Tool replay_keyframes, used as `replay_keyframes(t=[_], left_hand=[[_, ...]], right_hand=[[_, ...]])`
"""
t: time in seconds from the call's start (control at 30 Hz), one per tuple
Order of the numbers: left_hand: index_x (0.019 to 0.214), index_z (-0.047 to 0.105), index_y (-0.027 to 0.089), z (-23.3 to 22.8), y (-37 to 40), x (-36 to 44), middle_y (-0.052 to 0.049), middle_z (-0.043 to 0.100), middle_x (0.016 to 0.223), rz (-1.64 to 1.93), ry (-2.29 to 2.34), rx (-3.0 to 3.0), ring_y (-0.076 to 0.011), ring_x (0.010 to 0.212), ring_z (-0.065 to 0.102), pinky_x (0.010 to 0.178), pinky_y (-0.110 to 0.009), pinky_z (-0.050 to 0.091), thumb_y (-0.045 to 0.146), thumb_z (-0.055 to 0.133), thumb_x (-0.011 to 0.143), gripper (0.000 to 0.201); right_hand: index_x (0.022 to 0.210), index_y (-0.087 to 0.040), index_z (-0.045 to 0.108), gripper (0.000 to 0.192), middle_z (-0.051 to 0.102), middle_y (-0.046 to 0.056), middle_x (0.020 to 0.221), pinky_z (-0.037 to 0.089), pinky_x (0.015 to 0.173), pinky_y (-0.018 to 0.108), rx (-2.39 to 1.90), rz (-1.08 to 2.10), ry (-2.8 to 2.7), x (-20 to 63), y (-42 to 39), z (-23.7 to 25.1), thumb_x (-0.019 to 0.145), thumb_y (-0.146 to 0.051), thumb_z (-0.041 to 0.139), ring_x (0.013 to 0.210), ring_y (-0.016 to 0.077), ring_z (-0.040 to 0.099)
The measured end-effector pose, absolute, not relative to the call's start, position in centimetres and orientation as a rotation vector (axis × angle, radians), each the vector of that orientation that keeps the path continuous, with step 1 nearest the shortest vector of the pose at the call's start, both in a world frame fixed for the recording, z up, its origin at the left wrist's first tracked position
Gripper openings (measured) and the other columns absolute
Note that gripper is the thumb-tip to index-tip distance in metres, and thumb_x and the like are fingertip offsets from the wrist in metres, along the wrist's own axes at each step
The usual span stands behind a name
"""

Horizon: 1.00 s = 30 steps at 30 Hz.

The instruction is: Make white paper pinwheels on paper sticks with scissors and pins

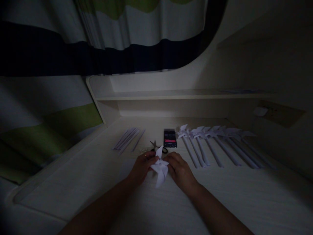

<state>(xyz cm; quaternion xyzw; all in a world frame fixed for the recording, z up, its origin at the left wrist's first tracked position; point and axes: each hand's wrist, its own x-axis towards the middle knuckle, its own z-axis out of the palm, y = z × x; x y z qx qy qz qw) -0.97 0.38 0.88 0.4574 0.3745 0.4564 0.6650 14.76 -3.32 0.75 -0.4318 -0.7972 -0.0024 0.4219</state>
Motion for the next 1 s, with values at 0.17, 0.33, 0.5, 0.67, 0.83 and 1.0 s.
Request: replay_keyframes(t=[0.17,0.33,0.5,0.67,0.83,1.0], left_hand=[[0.078,0.061,0.014,0.8,0.4,-0.9,0.000,0.057,0.063,1.036,0.849,1.018,-0.0091,0.052,0.050,0.048,-0.019,0.037,0.033,0.070,0.053,0.033],[0.079,0.062,0.013,0.7,0.4,-0.9,-0.001,0.058,0.065,1.041,0.826,1.037,-0.0086,0.053,0.050,0.048,-0.019,0.037,0.033,0.069,0.055,0.033],[0.081,0.062,0.012,0.9,0.4,-1.0,-0.003,0.059,0.067,1.069,0.832,1.009,-0.0106,0.056,0.052,0.050,-0.021,0.040,0.033,0.069,0.054,0.035],[0.083,0.061,0.014,1.0,0.8,-1.3,-0.003,0.060,0.072,1.217,0.881,0.913,-0.0120,0.061,0.055,0.053,-0.022,0.041,0.033,0.069,0.055,0.035],[0.090,0.058,0.016,1.2,1.1,-1.6,-0.004,0.060,0.084,1.378,0.888,0.791,-0.0120,0.069,0.056,0.057,-0.021,0.042,0.031,0.069,0.056,0.038],[0.091,0.056,0.018,1.3,0.6,-1.2,-0.004,0.061,0.087,1.377,0.853,0.786,-0.0137,0.073,0.057,0.061,-0.023,0.044,0.030,0.070,0.055,0.041]], right_hand=[[0.093,-0.020,0.056,0.021,0.054,0.007,0.086,0.048,0.069,0.030,-1.080,-0.009,-2.005,14.7,-3.4,0.9,0.081,-0.014,0.041,0.081,0.0175,0.054],[0.094,-0.021,0.058,0.023,0.055,0.007,0.089,0.048,0.072,0.032,-1.095,-0.018,-1.981,14.8,-3.4,0.9,0.080,-0.015,0.040,0.084,0.0182,0.054],[0.104,-0.022,0.054,0.029,0.056,0.007,0.098,0.047,0.078,0.036,-1.090,-0.041,-1.950,14.8,-3.3,0.9,0.078,-0.016,0.043,0.092,0.0198,0.052],[0.105,-0.021,0.052,0.029,0.053,0.009,0.101,0.043,0.080,0.042,-1.109,-0.171,-1.808,14.9,-3.9,1.5,0.076,-0.018,0.047,0.096,0.0232,0.050],[0.091,-0.018,0.052,0.016,0.057,0.006,0.078,0.047,0.062,0.032,-1.266,-0.011,-1.683,13.9,-4.4,1.4,0.078,-0.026,0.047,0.076,0.0196,0.056],[0.098,-0.019,0.041,0.026,0.060,0.002,0.071,0.044,0.043,0.021,-1.341,0.426,-1.641,12.0,-4.2,0.3,0.077,-0.032,0.048,0.061,0.0150,0.059]])
